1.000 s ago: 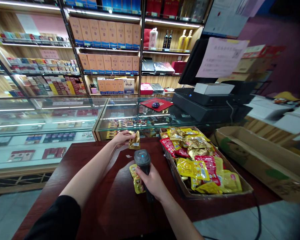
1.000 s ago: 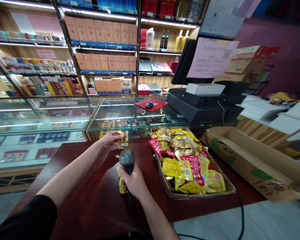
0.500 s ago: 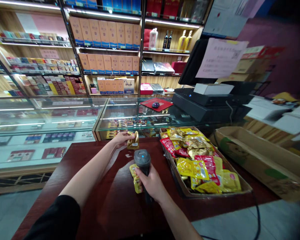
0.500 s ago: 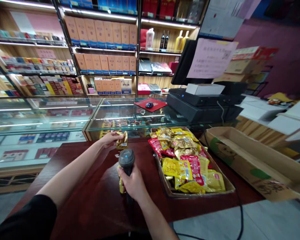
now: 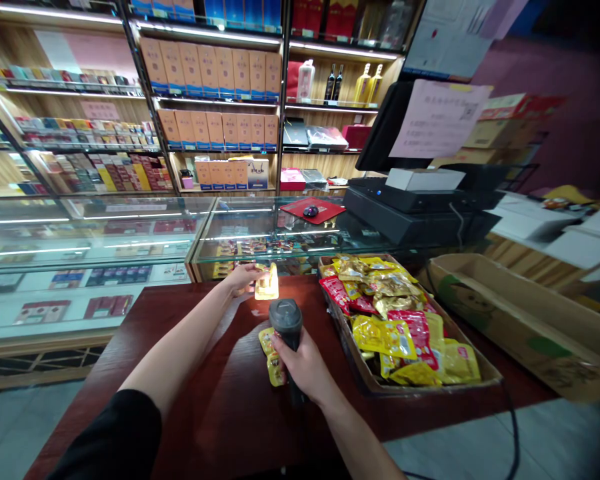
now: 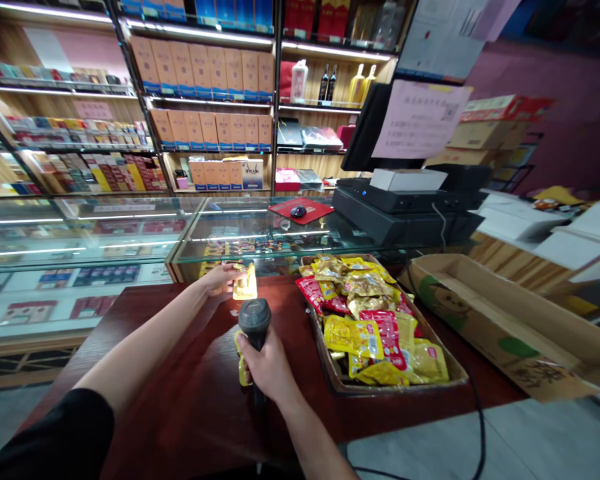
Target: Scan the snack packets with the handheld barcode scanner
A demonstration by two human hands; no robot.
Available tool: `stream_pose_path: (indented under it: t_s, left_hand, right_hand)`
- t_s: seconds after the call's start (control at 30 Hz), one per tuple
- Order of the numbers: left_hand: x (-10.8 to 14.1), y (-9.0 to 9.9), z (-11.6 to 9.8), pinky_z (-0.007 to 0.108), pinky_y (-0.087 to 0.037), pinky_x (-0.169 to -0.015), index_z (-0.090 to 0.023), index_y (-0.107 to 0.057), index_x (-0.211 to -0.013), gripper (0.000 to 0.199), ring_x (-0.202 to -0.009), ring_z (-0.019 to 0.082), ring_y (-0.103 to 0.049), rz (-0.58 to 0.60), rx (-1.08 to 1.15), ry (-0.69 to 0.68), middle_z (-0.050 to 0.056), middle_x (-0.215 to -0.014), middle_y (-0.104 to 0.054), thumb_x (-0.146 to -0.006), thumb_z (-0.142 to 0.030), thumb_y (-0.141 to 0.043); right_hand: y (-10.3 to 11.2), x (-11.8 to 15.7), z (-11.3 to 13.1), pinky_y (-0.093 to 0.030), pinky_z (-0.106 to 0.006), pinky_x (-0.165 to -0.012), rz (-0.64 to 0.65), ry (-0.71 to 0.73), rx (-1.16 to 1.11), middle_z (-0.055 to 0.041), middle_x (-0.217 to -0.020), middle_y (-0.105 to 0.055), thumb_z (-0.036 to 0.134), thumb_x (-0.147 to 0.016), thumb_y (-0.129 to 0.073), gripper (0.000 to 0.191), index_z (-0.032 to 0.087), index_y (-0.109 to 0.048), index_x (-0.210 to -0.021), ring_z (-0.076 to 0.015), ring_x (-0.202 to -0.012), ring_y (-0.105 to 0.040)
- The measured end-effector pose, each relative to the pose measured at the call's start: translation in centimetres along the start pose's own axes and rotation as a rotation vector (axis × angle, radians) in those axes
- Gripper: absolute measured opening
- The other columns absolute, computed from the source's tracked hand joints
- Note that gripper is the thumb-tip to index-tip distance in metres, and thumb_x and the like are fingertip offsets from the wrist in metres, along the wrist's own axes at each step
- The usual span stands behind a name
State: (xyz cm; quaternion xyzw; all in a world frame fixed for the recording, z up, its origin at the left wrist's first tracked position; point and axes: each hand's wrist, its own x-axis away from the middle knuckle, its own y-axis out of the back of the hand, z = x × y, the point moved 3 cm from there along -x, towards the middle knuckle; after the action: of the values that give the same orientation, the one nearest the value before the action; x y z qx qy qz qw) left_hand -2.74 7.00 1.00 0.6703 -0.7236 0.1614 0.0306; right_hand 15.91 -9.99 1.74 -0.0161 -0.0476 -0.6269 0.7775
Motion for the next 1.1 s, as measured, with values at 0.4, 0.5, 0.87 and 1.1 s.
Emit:
stream_pose_path:
  t_s: [0.4,0.5,0.87,1.1]
  left_hand:
    - [1.2,-1.8,-0.5,0.027,-0.051,-0.06,-0.015,-0.065,-0.086,0.05,-0.068,0.015,-0.063,0.055,0.001,0.013,0.004,-0.079,-0.068,-0.044,-0.029,-0.089]
    - [2.1,-3.8,-1.0,0.02,-0.046,-0.053,-0.016,-0.064,-0.086,0.046,-0.062,0.011,-0.061,0.113,-0.023,-0.001,0.002,-0.077,-0.067,-0.048,-0.031,-0.088]
    - [4.7,-17.3,-3.9,0.024,-0.048,-0.066,-0.014,-0.063,-0.084,0.041,-0.067,0.012,-0.061,0.201,-0.226,-0.32,0.001,-0.077,-0.067,-0.054,-0.033,-0.084]
    - [2.9,-24.9,-4.0,0.03,-0.05,-0.074,-0.016,-0.061,-0.087,0.043,-0.074,0.016,-0.064,0.353,-0.205,-0.409,0.003,-0.084,-0.069,-0.056,-0.035,-0.083]
  right_hand:
    - [0.7,0.2,0.6,-0.043,-0.021,-0.034,0.01,-0.011,-0.041,0.006,-0.054,-0.05,0.053,-0.076,-0.062,0.042,0.017,-0.05,-0.094,-0.0093,-0.039,-0.047]
    - [1.9,0.7,1.3,-0.043,-0.022,-0.034,0.003,-0.023,-0.077,0.0066,-0.052,-0.049,0.052,-0.076,-0.062,0.041,0.018,-0.05,-0.095,-0.01,-0.038,-0.047]
    - [11.8,4.8,3.3,-0.042,-0.022,-0.038,-0.202,-0.007,-0.143,0.006,-0.051,-0.05,0.052,-0.076,-0.062,0.036,0.019,-0.049,-0.083,-0.0098,-0.038,-0.048]
    - [17.7,6.5,3.7,-0.041,-0.023,-0.041,-0.398,0.01,-0.201,0.0056,-0.05,-0.053,0.055,-0.075,-0.062,0.04,0.019,-0.048,-0.086,-0.0115,-0.038,-0.051]
